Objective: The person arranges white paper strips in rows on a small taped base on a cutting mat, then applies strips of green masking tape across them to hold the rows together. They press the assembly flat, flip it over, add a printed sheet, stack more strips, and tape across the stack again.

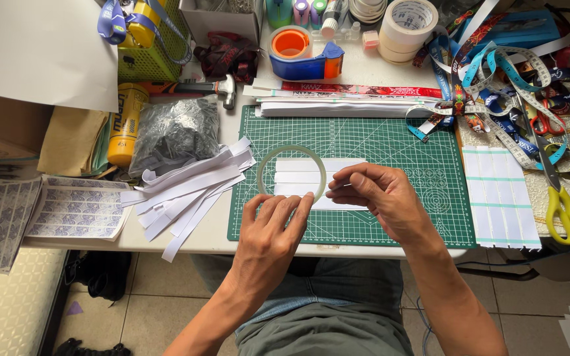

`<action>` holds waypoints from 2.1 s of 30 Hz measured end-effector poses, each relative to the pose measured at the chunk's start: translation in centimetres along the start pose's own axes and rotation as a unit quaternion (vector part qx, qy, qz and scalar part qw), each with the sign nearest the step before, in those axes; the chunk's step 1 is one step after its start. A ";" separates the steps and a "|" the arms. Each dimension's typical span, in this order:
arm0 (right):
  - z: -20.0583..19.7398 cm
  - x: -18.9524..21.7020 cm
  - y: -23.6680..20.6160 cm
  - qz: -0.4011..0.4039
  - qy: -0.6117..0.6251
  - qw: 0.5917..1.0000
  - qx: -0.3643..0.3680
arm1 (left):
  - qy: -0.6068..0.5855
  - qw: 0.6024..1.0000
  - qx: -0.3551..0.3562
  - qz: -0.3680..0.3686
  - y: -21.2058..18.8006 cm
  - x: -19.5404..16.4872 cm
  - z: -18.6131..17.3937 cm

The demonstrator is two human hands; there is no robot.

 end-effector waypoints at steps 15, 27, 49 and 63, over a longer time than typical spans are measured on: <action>-0.3 0.3 -0.3 0.002 0.004 1.000 -0.012 | 0.008 1.000 -0.001 -0.005 -0.2 0.0 -0.2; 0.6 1.2 -0.2 0.034 -0.090 0.995 -0.023 | -0.150 0.981 0.006 -0.125 -1.0 0.7 -1.4; 7.0 3.0 -0.1 0.112 -0.071 0.976 0.174 | -0.713 0.620 -0.046 -0.324 -10.4 -0.5 6.3; 5.2 1.6 5.6 0.138 -0.369 0.896 0.205 | -0.521 0.807 0.010 -0.279 -11.6 -0.6 1.5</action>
Point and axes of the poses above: each hand's wrist, its own y-axis towards the middle knuckle, its own z-axis out of the palm, x = y × z, the point moved 7 cm from there along y, towards the middle knuckle, and after that the axes turned 1 degree about -x, right-handed, at the moved point
